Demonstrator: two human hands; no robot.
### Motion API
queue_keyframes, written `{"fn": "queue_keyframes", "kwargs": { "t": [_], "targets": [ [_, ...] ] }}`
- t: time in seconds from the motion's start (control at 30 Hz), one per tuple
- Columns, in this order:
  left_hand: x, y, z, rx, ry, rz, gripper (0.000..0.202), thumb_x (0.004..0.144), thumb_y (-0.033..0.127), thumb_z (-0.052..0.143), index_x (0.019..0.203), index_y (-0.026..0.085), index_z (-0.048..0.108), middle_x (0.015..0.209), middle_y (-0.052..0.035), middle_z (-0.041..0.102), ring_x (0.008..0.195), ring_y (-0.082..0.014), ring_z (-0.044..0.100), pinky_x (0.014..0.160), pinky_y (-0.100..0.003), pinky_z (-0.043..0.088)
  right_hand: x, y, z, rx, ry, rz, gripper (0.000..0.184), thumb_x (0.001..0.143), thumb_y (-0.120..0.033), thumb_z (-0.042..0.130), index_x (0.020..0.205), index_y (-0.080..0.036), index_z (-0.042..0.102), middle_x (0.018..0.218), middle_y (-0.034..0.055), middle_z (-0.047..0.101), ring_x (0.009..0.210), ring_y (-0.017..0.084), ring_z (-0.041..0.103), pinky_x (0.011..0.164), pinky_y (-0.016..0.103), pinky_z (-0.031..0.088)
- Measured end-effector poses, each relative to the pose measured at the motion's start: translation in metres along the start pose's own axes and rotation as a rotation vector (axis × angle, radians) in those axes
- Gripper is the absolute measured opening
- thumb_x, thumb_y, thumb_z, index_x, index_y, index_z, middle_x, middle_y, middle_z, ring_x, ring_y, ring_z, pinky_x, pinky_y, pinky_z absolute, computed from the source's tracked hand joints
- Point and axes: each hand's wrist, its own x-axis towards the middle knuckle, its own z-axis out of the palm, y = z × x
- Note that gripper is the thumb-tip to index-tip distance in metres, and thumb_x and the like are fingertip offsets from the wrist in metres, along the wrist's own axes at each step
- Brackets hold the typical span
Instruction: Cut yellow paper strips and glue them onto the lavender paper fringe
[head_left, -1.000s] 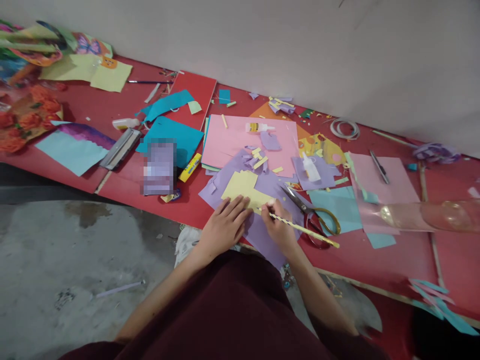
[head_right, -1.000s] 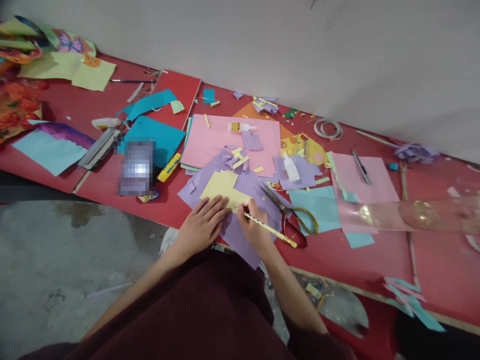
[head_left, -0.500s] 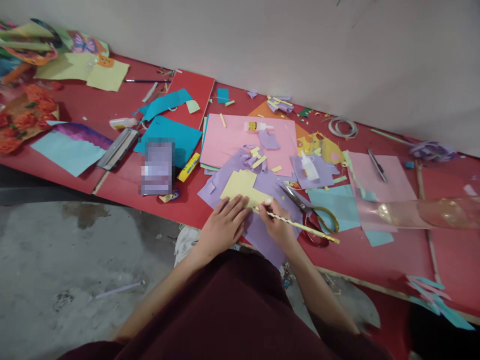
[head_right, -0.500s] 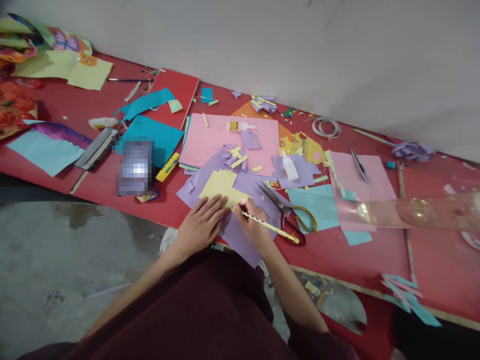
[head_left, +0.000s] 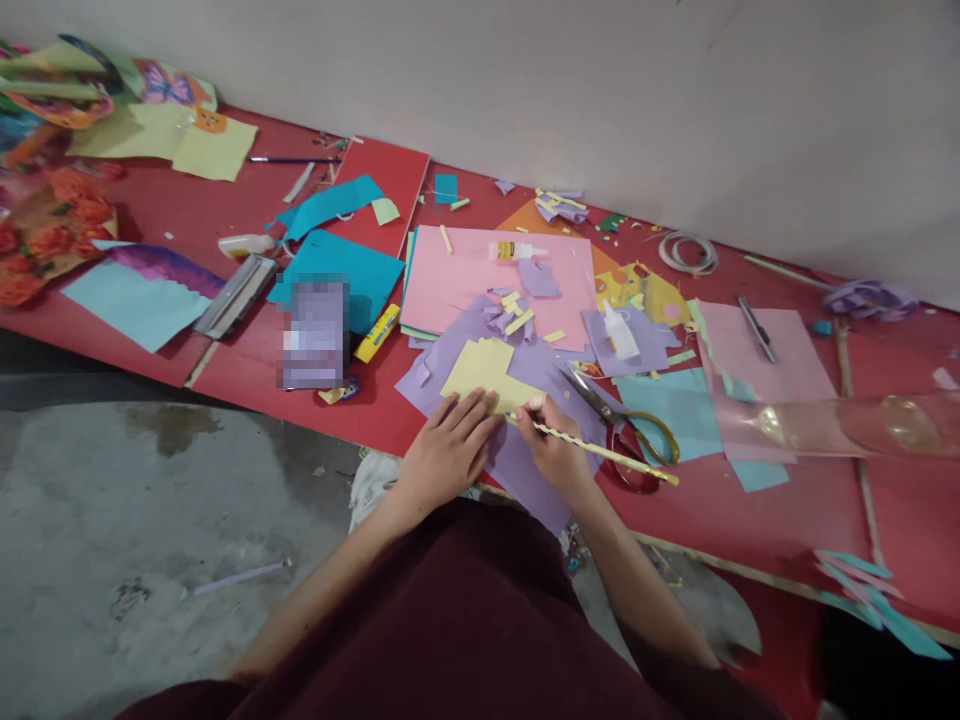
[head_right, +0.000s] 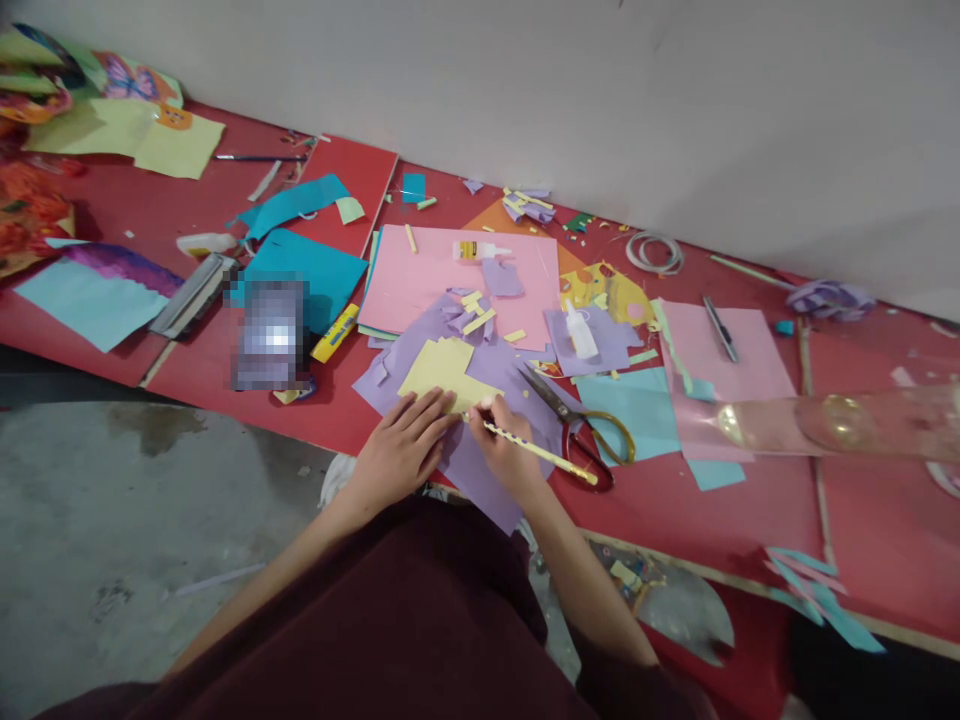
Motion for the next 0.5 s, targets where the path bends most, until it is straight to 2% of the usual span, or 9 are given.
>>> {"fn": "queue_keyframes", "kwargs": {
  "t": [0.5],
  "targets": [
    [0.0002,0.0006,0.0018,0.013,0.002,-0.001,0.044,0.103,0.03,0.043,0.144,0.016,0.052,0.163,-0.0049,0.041,0.152,-0.0218,0.036,0.127,-0.046,0.03,-0.0009,0.0021,0.0018,0.017,-0.009,0.003,0.02,0.099,-0.041,0.051,0.086,-0.026,0.054,0.074,0.0022,0.071,0.064,0.02,0.069,0.063,0.029,0.05]
  ]
}}
